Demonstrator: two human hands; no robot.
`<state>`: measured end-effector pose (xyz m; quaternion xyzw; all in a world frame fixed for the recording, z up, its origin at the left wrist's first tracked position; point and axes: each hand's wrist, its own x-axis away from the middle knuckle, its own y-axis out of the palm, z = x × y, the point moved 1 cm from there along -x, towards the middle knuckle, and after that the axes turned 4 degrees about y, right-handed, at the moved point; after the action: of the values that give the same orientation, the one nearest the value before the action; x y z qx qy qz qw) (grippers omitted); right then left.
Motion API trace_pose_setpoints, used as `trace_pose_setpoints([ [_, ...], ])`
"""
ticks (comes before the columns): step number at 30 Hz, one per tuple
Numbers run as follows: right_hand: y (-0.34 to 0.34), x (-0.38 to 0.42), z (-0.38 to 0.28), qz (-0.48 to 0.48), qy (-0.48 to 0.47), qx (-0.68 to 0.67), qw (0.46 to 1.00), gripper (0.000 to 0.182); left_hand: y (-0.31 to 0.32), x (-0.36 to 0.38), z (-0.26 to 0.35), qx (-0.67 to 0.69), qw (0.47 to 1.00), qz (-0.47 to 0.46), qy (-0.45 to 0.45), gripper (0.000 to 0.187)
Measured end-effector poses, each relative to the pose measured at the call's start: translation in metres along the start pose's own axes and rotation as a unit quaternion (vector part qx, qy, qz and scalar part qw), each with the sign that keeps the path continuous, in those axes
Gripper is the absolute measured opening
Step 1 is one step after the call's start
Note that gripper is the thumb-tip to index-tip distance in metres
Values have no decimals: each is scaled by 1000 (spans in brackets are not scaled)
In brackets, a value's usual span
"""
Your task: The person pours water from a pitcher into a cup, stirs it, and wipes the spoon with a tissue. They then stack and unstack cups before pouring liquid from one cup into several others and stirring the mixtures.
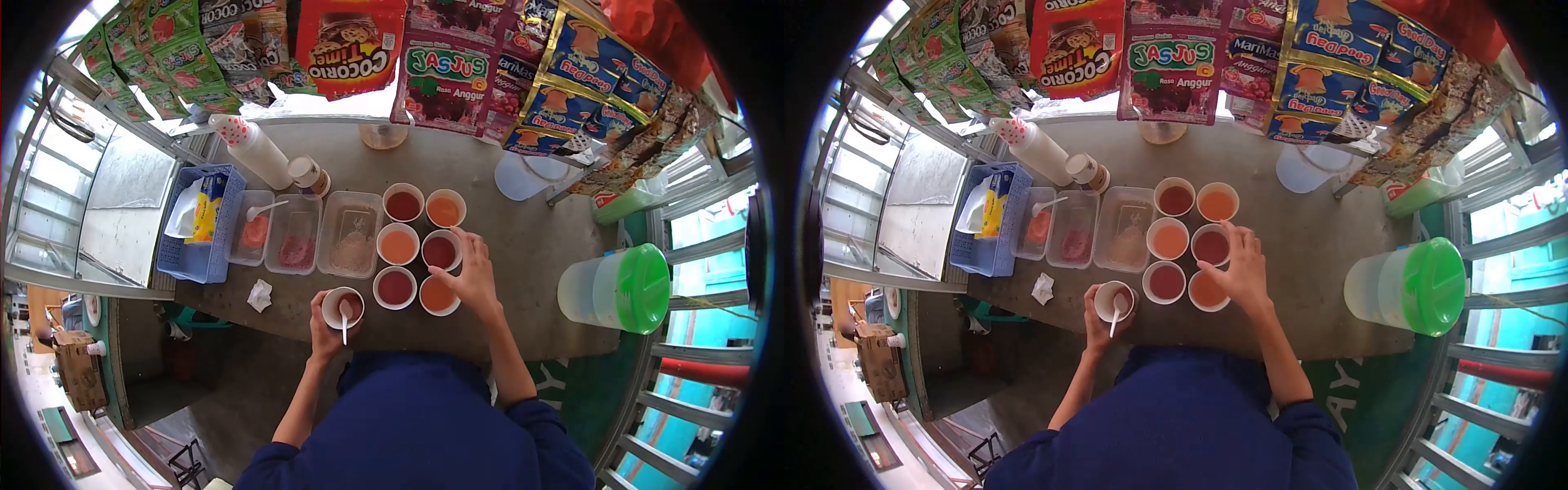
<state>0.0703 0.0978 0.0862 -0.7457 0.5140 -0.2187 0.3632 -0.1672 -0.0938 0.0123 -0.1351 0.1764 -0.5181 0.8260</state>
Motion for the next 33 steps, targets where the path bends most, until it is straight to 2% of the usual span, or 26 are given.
trace_pose_setpoints([
  [2, 3, -3, 3, -7, 15, -6, 1000, 82, -5, -1, 3, 8, 1000, -21, -9, 92],
  [4, 5, -6, 2, -10, 26, -35, 999, 84, -14, -1, 9, 16, 999, -49, -18, 98],
  [7, 8, -9, 5, -1, 25, -76, 997, 86, -44, -4, 21, -130, 981, -135, 45, 117],
  [8, 10, -10, 6, 7, 12, -88, 996, 86, -56, -10, 30, -132, 980, -139, 45, 117],
  [12, 5, -10, 5, 18, 15, -102, 994, 85, -103, -47, 49, -282, 933, -215, -58, 65],
  [13, 5, -10, 5, 22, 13, -105, 994, 85, -104, -62, 61, -261, 947, -176, -62, 45],
  [14, 5, -11, 6, 27, 11, -107, 994, 84, -96, -79, 72, -264, 946, -178, -64, 45],
  [16, 6, -11, 7, 26, 9, -112, 993, 84, -61, -108, 100, -183, 983, -13, -22, 42],
  [18, 3, -11, 7, 28, 6, -115, 993, 83, -18, -128, 127, -131, 990, -54, -21, 42],
  [20, -1, -11, 6, 5, 28, -115, 993, 81, 21, -138, 125, -197, 966, -134, 105, 46],
  [23, -4, -9, 11, 21, 11, -123, 992, 78, 60, -139, 120, -277, 932, -217, 91, 47],
  [28, -17, -3, 17, 29, 36, -133, 990, 73, 75, -140, 115, -287, 931, -210, 78, 36],
  [31, -20, 0, 22, 48, 33, -136, 989, 72, 77, -139, 112, -291, 924, -221, 113, 32],
  [33, -21, 1, 25, 59, 32, -136, 988, 72, 80, -137, 111, -299, 922, -214, 124, 23],
])
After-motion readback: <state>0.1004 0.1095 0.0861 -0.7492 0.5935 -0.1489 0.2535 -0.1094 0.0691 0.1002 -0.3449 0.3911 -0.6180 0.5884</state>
